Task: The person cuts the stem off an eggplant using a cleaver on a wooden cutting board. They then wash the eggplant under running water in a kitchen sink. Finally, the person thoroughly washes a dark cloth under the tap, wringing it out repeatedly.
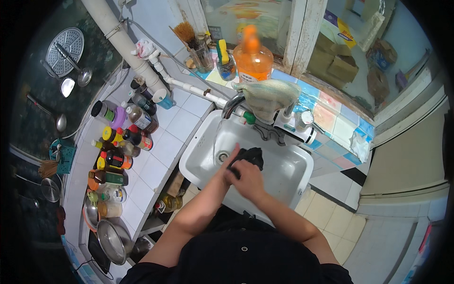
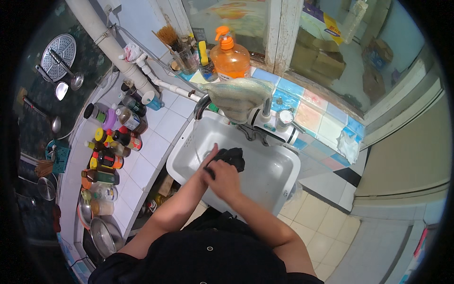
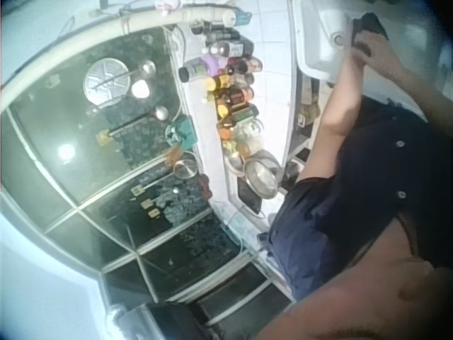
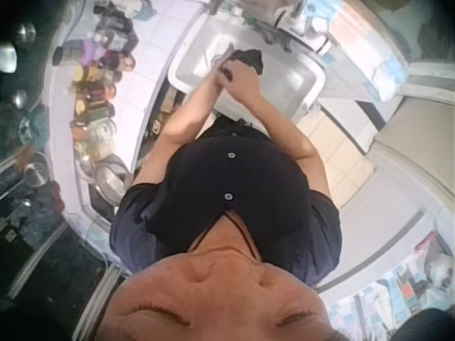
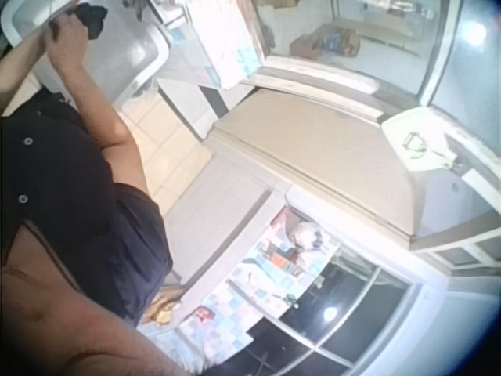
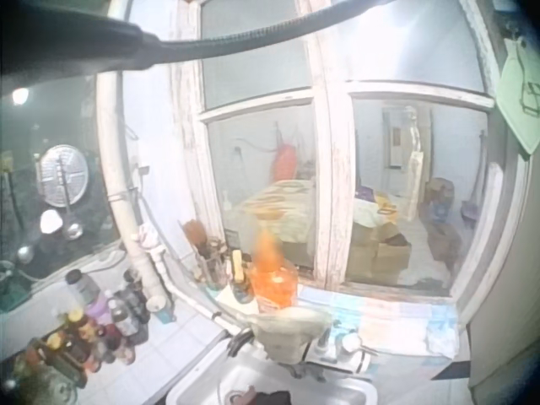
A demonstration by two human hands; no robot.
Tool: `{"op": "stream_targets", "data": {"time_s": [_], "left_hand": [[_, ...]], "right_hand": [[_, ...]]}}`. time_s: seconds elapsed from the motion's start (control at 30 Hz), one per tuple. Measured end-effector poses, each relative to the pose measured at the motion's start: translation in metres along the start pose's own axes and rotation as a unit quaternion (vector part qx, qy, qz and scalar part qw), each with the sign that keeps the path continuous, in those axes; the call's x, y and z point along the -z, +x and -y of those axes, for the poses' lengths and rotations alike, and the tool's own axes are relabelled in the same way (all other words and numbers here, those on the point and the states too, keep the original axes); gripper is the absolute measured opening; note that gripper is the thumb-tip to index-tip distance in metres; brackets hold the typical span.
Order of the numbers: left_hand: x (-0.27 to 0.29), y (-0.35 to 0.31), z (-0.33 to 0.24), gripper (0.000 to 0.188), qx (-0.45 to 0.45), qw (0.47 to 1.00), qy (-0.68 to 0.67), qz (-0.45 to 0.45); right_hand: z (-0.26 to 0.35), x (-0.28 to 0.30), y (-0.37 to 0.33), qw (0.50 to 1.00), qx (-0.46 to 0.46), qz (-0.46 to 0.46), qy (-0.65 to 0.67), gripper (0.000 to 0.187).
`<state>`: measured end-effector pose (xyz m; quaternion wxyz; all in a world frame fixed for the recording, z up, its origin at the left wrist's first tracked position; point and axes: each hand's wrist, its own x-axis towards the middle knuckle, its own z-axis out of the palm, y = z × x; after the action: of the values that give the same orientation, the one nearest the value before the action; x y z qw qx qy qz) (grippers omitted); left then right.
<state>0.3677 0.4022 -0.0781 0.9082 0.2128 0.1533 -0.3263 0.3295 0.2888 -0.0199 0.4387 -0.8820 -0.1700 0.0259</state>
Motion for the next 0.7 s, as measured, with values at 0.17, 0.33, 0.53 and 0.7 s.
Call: {"op": "stream_targets", "data": {"time_s": [0.17, 0.33, 0.53, 0.7], "left_hand": [[0.018, 0.042, 0.045, 0.04, -0.142, 0.978, -0.087, -0.125], [0.014, 0.041, 0.037, 0.036, -0.079, 0.993, -0.062, -0.054], [0.01, 0.043, 0.043, 0.036, -0.041, 0.989, 0.011, -0.142], [-0.011, 0.026, 0.016, 0.033, -0.04, 0.989, -0.043, -0.139]], "right_hand": [[-0.051, 0.008, 0.034, 0.982, -0.111, -0.046, -0.145, 0.025], [-0.045, 0.005, 0.023, 0.982, -0.011, -0.103, -0.161, 0.029], [-0.082, 0.021, 0.023, 0.972, -0.079, -0.064, -0.212, 0.023], [-0.063, 0.114, 0.012, 0.891, 0.018, -0.296, -0.344, 0.025]]}}
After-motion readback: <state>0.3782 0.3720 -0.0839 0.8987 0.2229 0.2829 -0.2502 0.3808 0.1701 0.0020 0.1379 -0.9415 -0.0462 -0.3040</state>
